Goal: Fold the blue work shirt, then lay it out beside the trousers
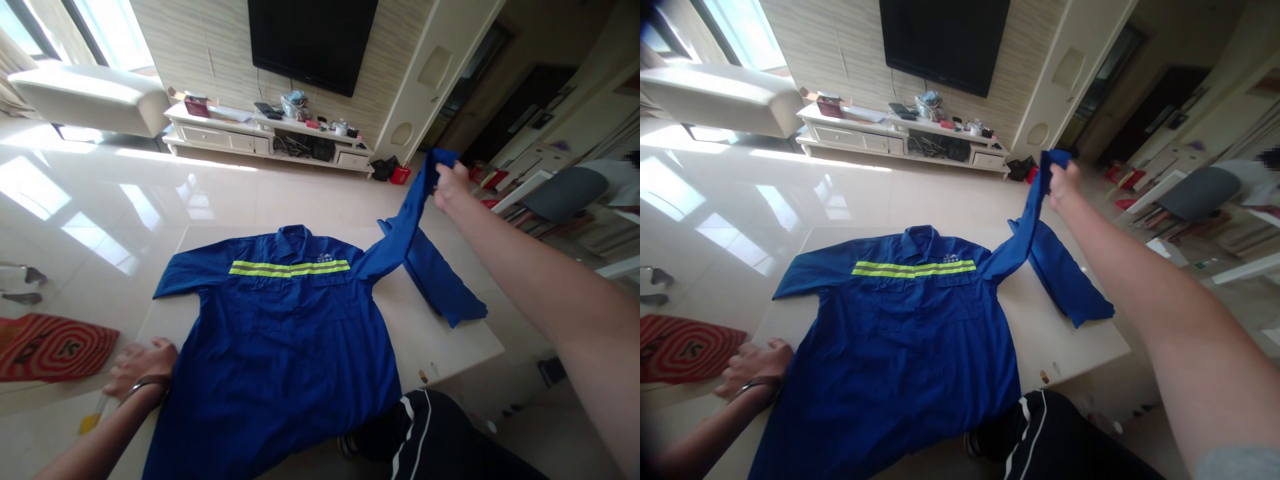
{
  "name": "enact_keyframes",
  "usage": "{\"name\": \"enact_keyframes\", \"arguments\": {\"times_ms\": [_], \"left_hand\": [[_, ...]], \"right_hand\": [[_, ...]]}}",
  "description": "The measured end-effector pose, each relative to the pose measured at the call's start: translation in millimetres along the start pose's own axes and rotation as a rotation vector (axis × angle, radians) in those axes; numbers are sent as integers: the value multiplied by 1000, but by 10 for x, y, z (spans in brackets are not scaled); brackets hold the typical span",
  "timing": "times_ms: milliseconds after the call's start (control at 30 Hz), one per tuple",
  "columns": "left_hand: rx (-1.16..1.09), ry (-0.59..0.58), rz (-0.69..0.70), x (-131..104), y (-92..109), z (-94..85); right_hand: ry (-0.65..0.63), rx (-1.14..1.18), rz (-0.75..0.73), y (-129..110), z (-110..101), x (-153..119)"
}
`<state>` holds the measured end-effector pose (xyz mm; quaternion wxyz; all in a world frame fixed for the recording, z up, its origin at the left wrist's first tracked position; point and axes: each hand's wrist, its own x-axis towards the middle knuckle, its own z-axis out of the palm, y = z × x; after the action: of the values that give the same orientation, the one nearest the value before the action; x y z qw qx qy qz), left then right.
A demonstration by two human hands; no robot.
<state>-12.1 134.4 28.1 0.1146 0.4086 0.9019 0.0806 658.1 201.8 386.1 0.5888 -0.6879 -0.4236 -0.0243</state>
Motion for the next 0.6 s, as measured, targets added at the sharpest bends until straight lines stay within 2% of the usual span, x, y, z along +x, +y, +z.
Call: {"name": "enact_keyframes", "arguments": {"times_ms": [67, 133, 200, 267, 333, 367, 433, 500, 533, 600], "left_hand": [[-9, -4, 6, -24, 8, -25], [-21, -11, 12, -38, 9, -41], [-33, -14, 20, -45, 8, -50], [-41, -9, 21, -53, 10, -58], [-46, -7, 23, -65, 19, -72], [-46, -7, 19, -72, 25, -79], [-38, -9, 6, -82, 36, -92], [-30, -9, 1, -82, 40, -97], [-28, -9, 5, -78, 40, -97], [-33, -9, 24, -71, 36, -94]], "right_hand": [[-258, 162, -45, -403, 471, -364], [-477, 258, -192, -762, 927, -909], [-654, 287, -340, -1010, 1333, -1612], [-837, 267, -426, -1113, 1667, -2415], [-1059, 190, -470, -1080, 1911, -3218], [-1211, 132, -510, -1025, 1996, -3581], [-1508, -32, -652, -864, 2086, -4151], [-1566, -166, -763, -662, 2072, -4451], [-1544, -211, -803, -549, 2030, -4494], [-1456, -277, -837, -293, 1887, -4406]]}}
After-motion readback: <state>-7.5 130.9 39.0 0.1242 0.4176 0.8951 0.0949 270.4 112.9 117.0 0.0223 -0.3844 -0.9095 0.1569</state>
